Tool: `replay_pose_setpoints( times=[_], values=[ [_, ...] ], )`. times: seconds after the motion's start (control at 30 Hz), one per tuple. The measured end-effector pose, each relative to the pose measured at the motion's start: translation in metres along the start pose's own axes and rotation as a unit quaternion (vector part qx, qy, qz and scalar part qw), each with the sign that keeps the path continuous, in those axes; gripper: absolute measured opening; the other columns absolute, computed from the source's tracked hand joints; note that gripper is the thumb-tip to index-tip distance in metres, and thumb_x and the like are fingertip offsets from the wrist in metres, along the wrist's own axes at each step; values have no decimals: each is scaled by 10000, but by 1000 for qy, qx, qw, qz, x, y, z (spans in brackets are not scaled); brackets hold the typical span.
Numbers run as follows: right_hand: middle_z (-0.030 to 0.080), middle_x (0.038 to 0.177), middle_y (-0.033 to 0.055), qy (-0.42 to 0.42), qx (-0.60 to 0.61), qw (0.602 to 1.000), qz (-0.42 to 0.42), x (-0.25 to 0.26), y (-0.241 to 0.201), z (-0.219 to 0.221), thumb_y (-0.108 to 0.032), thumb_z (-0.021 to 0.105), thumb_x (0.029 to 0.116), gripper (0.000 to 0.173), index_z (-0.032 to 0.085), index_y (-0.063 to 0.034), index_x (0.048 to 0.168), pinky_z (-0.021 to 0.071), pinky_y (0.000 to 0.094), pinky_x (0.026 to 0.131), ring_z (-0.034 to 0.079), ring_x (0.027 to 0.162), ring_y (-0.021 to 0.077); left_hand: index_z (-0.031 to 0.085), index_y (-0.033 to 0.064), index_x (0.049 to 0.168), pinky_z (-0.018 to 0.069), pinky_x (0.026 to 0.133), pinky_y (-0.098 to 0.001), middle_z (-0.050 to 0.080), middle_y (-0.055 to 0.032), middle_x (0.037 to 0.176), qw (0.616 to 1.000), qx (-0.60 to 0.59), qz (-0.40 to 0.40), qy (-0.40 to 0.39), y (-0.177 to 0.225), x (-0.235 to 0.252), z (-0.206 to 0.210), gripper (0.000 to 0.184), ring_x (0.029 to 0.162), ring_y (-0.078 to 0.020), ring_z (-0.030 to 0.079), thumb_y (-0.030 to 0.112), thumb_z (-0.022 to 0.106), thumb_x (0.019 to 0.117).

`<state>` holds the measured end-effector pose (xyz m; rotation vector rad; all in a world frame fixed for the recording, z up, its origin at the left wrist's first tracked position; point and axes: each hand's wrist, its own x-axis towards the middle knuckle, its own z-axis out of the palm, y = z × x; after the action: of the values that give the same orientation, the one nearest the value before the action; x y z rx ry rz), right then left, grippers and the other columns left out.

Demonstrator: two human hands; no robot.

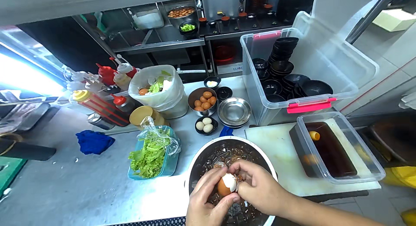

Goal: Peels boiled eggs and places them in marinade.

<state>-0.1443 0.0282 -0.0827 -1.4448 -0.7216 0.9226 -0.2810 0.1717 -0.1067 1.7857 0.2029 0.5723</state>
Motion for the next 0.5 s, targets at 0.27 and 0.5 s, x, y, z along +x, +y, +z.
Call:
replay_pose_setpoints(
  times=[0.27,0.5],
  values=[
    [708,943,40,8,29,997,69,2,-3,-5,-58,531,908,221,641,-85,1099,614,323,592,695,680,142,619,-41,1349,643,897,-394,642,-185,1319,993,-107,-51,-18,5,1,-2,627,1098,-279,700,166,873,815],
    [694,951,48,10,41,997,70,2,-4,-5,-59,486,950,225,620,-74,1129,609,313,577,688,675,145,455,-105,1448,654,809,-384,635,-205,1317,977,-174,-109,-57,10,6,-7,626,982,-262,727,157,731,951]
  ],
)
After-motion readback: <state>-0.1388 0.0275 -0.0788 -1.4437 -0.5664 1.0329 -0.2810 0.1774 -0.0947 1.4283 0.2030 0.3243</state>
